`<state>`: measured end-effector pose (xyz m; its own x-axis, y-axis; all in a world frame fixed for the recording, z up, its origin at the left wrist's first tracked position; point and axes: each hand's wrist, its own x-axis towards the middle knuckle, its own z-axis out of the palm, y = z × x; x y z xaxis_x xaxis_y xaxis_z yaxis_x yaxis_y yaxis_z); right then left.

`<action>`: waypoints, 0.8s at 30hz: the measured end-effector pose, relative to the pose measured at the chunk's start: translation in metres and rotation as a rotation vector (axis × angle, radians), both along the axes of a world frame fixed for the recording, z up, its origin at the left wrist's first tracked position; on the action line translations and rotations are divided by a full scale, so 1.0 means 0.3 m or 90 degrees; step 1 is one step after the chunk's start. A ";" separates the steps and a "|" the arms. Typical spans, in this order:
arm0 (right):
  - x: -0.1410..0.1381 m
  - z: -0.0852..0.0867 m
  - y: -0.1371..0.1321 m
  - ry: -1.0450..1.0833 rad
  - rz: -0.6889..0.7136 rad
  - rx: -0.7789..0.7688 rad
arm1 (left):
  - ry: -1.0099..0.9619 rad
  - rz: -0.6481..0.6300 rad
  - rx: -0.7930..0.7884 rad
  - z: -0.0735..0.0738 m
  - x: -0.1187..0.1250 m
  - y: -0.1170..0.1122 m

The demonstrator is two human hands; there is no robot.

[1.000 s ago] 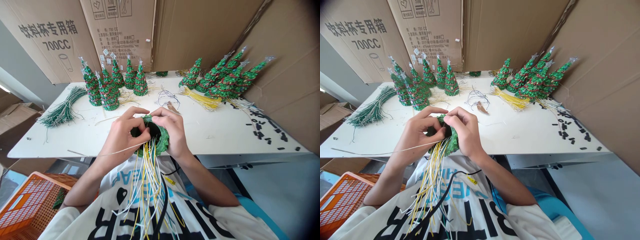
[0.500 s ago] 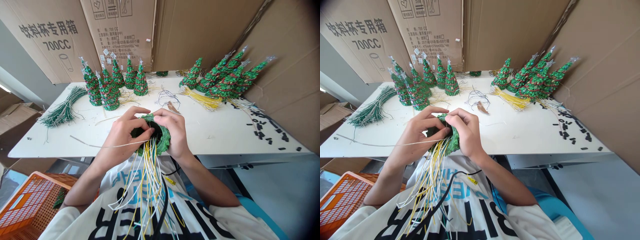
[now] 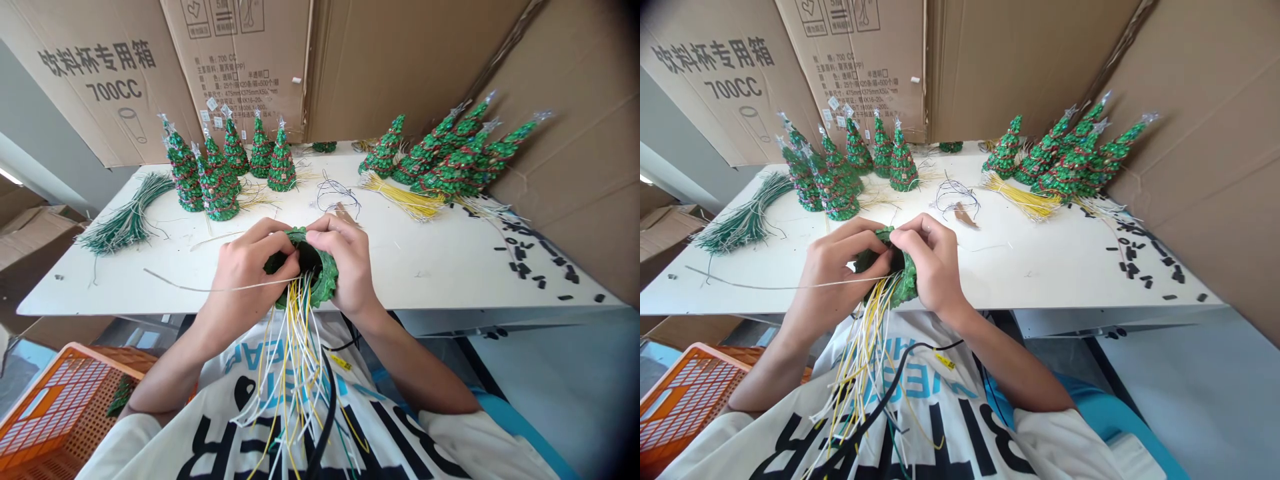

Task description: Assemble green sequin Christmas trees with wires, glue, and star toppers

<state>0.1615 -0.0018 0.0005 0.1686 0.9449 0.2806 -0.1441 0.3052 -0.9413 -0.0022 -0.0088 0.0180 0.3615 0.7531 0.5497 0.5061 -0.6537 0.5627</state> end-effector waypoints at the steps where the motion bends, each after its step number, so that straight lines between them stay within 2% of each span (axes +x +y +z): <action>1: -0.001 0.000 0.000 0.004 0.000 -0.002 | -0.002 -0.009 -0.010 0.001 -0.001 0.003; 5: -0.005 -0.002 0.002 0.015 -0.003 -0.014 | -0.018 -0.024 -0.034 0.004 -0.001 0.004; 10: -0.007 -0.004 0.003 0.018 0.012 -0.030 | -0.006 -0.006 -0.039 0.003 -0.002 0.001; 15: -0.001 -0.008 -0.006 -0.016 0.004 0.004 | -0.004 -0.026 -0.036 0.001 -0.012 0.013; 17: -0.001 -0.015 -0.012 -0.057 -0.023 0.056 | -0.016 -0.038 -0.020 0.001 -0.012 0.014; 19: -0.005 -0.024 -0.018 -0.105 -0.070 0.149 | -0.051 -0.040 0.002 0.001 -0.006 0.009; 24: 0.001 -0.043 -0.031 -0.204 -0.264 0.471 | -0.164 -0.038 0.064 -0.002 0.024 -0.025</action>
<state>0.1616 -0.0111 -0.0123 0.2648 0.3857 0.8838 0.3469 0.8171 -0.4605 0.0050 -0.0162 0.0175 0.2420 0.6717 0.7002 0.3143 -0.7370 0.5984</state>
